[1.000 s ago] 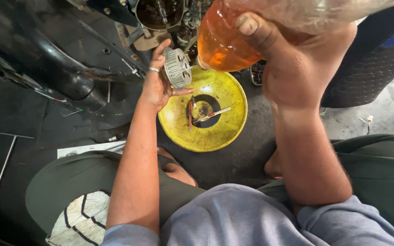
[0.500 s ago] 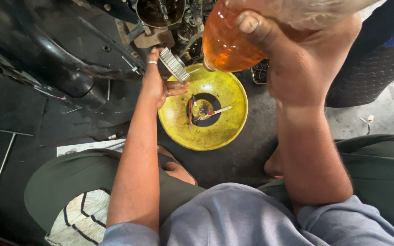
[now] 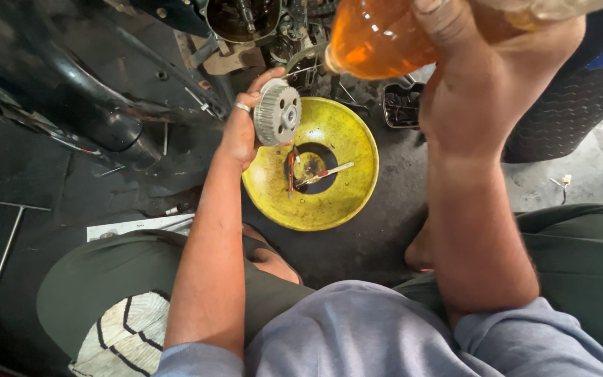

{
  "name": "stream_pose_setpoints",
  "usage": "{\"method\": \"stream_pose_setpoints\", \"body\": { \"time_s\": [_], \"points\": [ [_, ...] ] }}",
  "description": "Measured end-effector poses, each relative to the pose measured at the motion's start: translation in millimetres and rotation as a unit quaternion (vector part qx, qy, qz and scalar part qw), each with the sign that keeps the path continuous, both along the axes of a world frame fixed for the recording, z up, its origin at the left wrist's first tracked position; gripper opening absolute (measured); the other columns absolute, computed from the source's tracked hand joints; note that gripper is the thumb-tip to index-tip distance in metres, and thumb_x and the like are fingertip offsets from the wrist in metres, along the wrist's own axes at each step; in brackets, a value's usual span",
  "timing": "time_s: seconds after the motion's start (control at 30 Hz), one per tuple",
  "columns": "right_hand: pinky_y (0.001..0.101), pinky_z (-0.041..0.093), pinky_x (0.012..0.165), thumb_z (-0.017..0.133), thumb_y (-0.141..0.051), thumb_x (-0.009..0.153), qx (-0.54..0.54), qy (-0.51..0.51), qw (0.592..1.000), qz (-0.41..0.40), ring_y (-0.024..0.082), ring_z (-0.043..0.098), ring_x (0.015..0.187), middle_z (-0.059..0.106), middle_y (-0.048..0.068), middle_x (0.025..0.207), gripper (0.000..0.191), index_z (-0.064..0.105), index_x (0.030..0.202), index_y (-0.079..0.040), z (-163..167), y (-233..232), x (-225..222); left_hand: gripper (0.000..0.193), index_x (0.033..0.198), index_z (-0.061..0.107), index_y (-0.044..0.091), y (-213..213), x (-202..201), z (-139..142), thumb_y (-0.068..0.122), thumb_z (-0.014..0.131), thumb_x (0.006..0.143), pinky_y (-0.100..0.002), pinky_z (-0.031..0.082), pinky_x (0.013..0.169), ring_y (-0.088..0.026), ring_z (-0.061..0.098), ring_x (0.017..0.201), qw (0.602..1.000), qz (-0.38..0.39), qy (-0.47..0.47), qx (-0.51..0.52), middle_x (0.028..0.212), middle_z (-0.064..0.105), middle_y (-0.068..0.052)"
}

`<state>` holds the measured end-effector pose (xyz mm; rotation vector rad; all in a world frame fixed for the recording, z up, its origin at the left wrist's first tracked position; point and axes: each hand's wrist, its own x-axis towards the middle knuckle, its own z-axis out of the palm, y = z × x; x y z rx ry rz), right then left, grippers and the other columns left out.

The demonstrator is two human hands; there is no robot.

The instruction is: The person pours an orange liquid from a plastic bottle onto a clutch basket and clutch plates held over a yellow basin. They then scrub the parts with a brush and rinse them with the same liquid, repeating the process for several components.

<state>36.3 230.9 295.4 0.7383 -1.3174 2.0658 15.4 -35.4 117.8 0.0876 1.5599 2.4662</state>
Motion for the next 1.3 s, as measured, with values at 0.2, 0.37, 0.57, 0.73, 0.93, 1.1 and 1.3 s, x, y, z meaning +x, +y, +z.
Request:
{"method": "stream_pose_setpoints", "body": {
  "time_s": [0.2, 0.37, 0.57, 0.73, 0.93, 1.1, 1.3],
  "points": [
    [0.0298, 0.057, 0.079, 0.088, 0.004, 0.094, 0.005, -0.055, 0.998, -0.005, 0.018, 0.07, 0.08, 0.071, 0.01, 0.09, 0.025, 0.064, 0.103, 0.005, 2, 15, -9, 0.074, 0.156, 0.047, 0.017, -4, 8, 8, 0.045, 0.046, 0.088, -0.06, 0.062, 0.085, -0.044, 0.068, 0.116, 0.991, -0.034, 0.026, 0.127, 0.141, 0.063, -0.019],
    [0.0295, 0.058, 0.083, 0.088, 0.006, 0.099, 0.023, -0.031, 0.999, 0.039, 0.018, 0.072, 0.086, 0.072, 0.009, 0.096, 0.024, 0.067, 0.11, 0.005, 2, 22, -12, 0.07, 0.156, 0.045, 0.024, -7, 12, 15, 0.05, 0.042, 0.091, -0.067, 0.059, 0.088, -0.056, 0.066, 0.116, 0.975, -0.022, 0.008, 0.219, 0.146, 0.058, -0.025],
    [0.0277, 0.054, 0.074, 0.089, 0.006, 0.101, 0.062, -0.055, 0.995, 0.047, 0.018, 0.071, 0.079, 0.075, 0.012, 0.094, 0.017, 0.073, 0.105, 0.009, 6, 14, 1, 0.071, 0.154, 0.043, 0.03, -12, 9, 15, 0.052, 0.042, 0.087, -0.073, 0.056, 0.097, -0.06, 0.063, 0.122, 0.966, 0.03, -0.027, 0.255, 0.148, 0.056, -0.021],
    [0.0285, 0.06, 0.084, 0.087, 0.0, 0.094, 0.061, -0.086, 0.992, 0.066, 0.018, 0.074, 0.086, 0.075, 0.01, 0.098, 0.023, 0.071, 0.109, 0.005, 12, 0, 13, 0.066, 0.15, 0.049, 0.027, -7, 5, 7, 0.047, 0.058, 0.088, -0.071, 0.057, 0.092, -0.043, 0.068, 0.121, 0.983, 0.108, -0.048, 0.137, 0.135, 0.062, -0.014],
    [0.0291, 0.057, 0.084, 0.088, 0.003, 0.095, 0.026, -0.073, 0.996, 0.034, 0.018, 0.073, 0.089, 0.073, 0.01, 0.099, 0.029, 0.066, 0.114, 0.004, 11, -3, 10, 0.037, 0.119, 0.049, 0.021, 11, -4, -9, 0.036, 0.072, 0.094, -0.061, 0.06, 0.076, -0.03, 0.071, 0.105, 0.983, 0.178, -0.017, 0.026, 0.116, 0.065, -0.006],
    [0.0283, 0.055, 0.085, 0.089, 0.007, 0.098, 0.014, -0.033, 0.999, 0.001, 0.018, 0.07, 0.09, 0.071, 0.008, 0.099, 0.031, 0.064, 0.115, 0.003, 2, 0, 2, 0.033, 0.127, 0.059, 0.017, 14, -9, -25, 0.036, 0.066, 0.1, -0.046, 0.059, 0.078, -0.021, 0.07, 0.101, 0.98, 0.191, -0.053, -0.012, 0.12, 0.067, -0.003],
    [0.0287, 0.054, 0.085, 0.092, 0.006, 0.095, 0.02, -0.044, 0.998, -0.031, 0.018, 0.07, 0.091, 0.071, 0.009, 0.101, 0.033, 0.064, 0.114, 0.006, -8, -3, 3, 0.045, 0.127, 0.066, 0.011, 8, -15, -38, 0.046, 0.051, 0.104, -0.044, 0.065, 0.084, -0.023, 0.073, 0.104, 0.971, 0.164, -0.12, 0.125, 0.122, 0.071, -0.008]
  ]
}}
